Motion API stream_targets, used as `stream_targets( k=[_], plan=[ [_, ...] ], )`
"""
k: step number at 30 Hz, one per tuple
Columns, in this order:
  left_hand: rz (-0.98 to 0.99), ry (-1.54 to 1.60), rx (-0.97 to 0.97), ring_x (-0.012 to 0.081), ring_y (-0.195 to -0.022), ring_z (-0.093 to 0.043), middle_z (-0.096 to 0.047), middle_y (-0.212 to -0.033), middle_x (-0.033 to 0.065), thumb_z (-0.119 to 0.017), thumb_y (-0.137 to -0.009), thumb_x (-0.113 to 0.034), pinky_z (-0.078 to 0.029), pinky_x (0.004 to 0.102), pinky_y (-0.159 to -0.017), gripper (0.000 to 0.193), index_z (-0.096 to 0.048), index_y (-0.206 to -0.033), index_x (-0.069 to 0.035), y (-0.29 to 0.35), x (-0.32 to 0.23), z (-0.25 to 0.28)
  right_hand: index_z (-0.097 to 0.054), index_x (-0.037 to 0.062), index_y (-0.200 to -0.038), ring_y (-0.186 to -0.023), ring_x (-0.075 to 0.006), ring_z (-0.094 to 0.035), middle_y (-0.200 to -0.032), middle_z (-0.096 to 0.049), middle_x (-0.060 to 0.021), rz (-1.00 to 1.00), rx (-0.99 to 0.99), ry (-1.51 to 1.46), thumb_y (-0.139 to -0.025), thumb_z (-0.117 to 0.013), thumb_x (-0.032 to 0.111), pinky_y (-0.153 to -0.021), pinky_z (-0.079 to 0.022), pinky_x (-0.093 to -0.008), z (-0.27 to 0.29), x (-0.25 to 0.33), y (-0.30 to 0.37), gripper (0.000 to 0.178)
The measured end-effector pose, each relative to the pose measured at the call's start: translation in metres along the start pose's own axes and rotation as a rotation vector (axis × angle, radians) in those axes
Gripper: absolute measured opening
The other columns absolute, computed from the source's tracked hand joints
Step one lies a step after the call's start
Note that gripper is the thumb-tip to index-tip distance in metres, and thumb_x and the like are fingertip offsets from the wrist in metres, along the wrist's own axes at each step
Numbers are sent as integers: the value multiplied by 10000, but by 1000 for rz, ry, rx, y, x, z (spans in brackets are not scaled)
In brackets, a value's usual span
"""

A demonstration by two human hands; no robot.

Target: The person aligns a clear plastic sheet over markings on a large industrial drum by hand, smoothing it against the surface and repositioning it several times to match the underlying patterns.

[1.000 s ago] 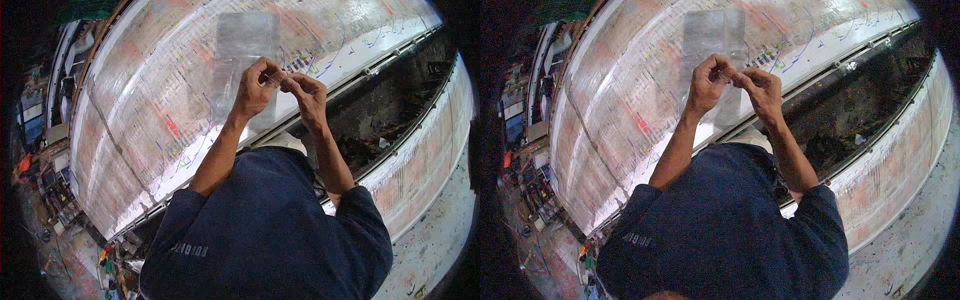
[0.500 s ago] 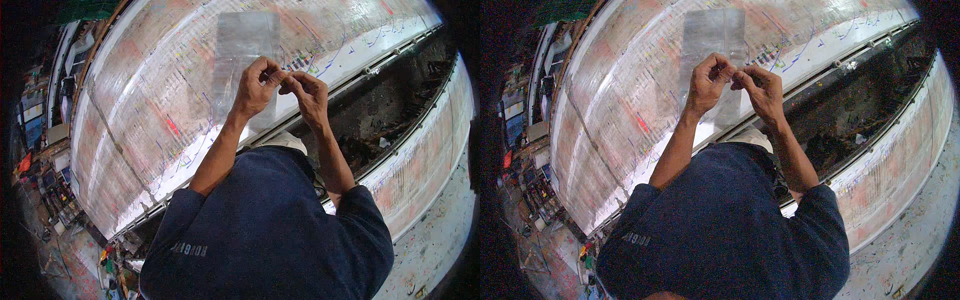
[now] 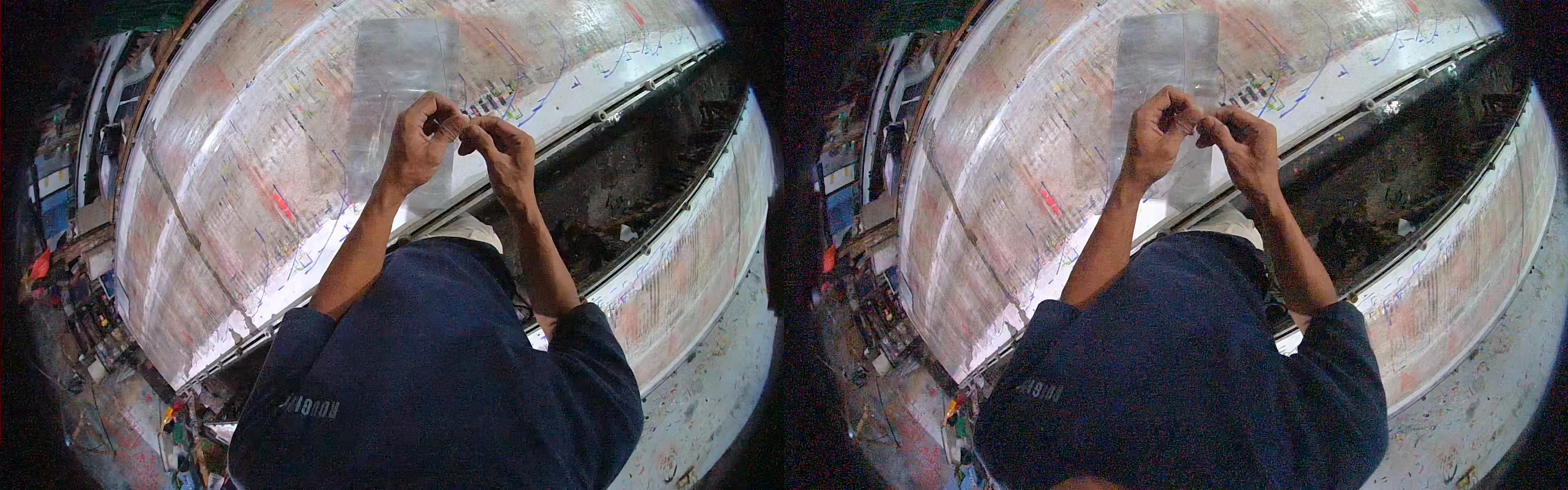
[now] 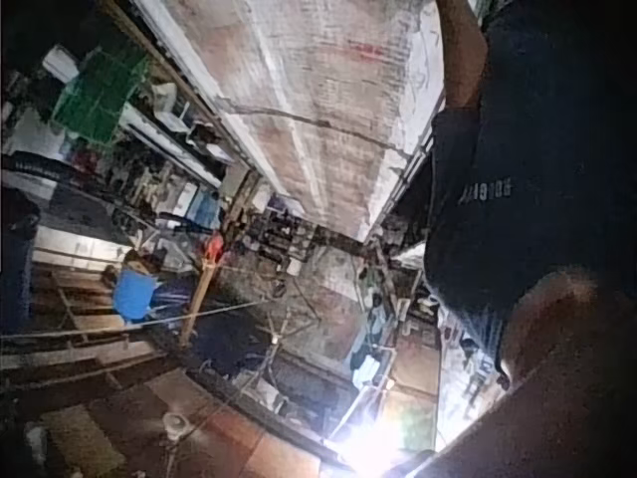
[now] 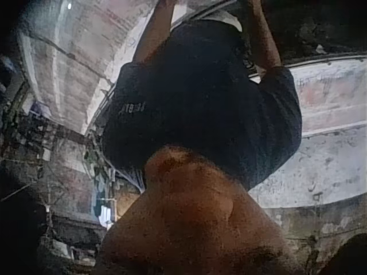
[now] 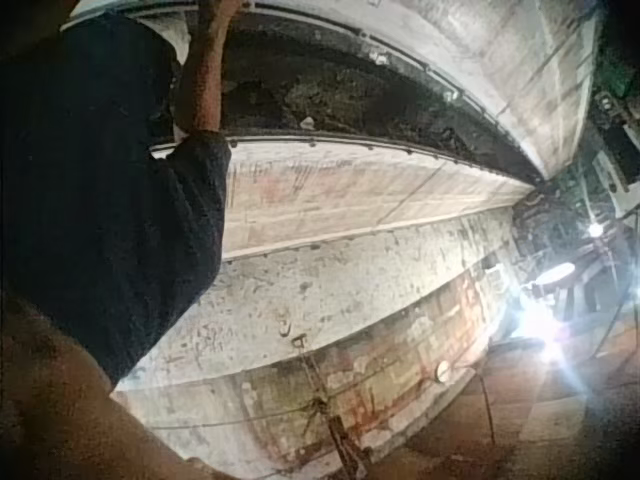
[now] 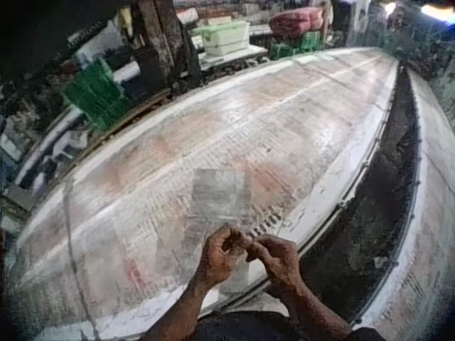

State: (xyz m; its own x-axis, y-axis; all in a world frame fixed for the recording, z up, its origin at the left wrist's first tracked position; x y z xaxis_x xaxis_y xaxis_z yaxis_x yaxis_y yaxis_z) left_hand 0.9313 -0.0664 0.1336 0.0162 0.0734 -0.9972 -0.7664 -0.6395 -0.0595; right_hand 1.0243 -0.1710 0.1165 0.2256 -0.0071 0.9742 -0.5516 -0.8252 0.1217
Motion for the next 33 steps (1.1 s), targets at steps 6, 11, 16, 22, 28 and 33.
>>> stream_targets(
  k=[6, 11, 16, 22, 28, 33],
  plan=[
    [-10, 12, -1, 85, -739, -608, -657, -779, 26, -711, -945, -257, -486, 258, -671, 248, -606, -912, -35, 0, -1, 0, -694, -66, -1006, -774, -152, -670, -877, -701, -89, -16, -13, -16, -962, -664, 130, -736, -544, -281, 2, -4, 2, 203],
    [-19, -5, -18, 78, -725, -596, -651, -771, 20, -714, -943, -266, -476, 253, -656, 252, -609, -913, -39, 0, 3, 2, -701, -59, -1005, -772, -149, -668, -880, -705, -89, -11, -17, -7, -958, -670, 132, -739, -540, -277, 0, -1, 2, 200],
    [-11, -3, -21, 72, -717, -586, -649, -773, 11, -714, -943, -265, -470, 248, -652, 247, -613, -916, -41, 0, 5, 2, -703, -55, -997, -771, -142, -663, -878, -705, -84, -23, -25, 13, -957, -673, 130, -739, -532, -273, 1, -2, 2, 192],
    [-29, 20, -23, 82, -711, -590, -647, -763, 14, -712, -944, -245, -478, 260, -651, 232, -612, -914, -38, 1, -1, 0, -698, -56, -996, -778, -138, -650, -877, -698, -79, -25, -29, -4, -954, -680, 141, -741, -522, -272, 1, -2, 4, 202],
    [-17, -24, 21, 71, -765, -608, -649, -815, 2, -680, -970, -205, -502, 249, -699, 183, -609, -931, -42, 0, 4, -2, -695, -57, -998, -783, -137, -644, -883, -693, -75, -17, -24, -7, -955, -678, 134, -740, -518, -270, 2, -1, 4, 196],
    [-1, 14, -10, 85, -731, -602, -642, -782, 16, -707, -949, -233, -500, 260, -681, 235, -598, -913, -28, 0, 4, -6, -693, -48, -994, -778, -125, -634, -878, -688, -67, -4, -22, 43, -963, -665, 124, -737, -515, -268, 4, -2, 3, 177]
  ],
)
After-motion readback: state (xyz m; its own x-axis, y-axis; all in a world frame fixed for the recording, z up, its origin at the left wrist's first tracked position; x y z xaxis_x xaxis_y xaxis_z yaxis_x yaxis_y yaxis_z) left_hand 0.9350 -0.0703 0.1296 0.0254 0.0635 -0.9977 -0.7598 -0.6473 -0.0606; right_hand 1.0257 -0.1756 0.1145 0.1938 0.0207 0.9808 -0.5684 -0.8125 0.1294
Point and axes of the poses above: each hand's wrist, its own y-axis away from the middle knuckle, its own z-axis out of the back of the hand, x = y × z, the point moved 9 cm from there along -y, towards the middle knuckle
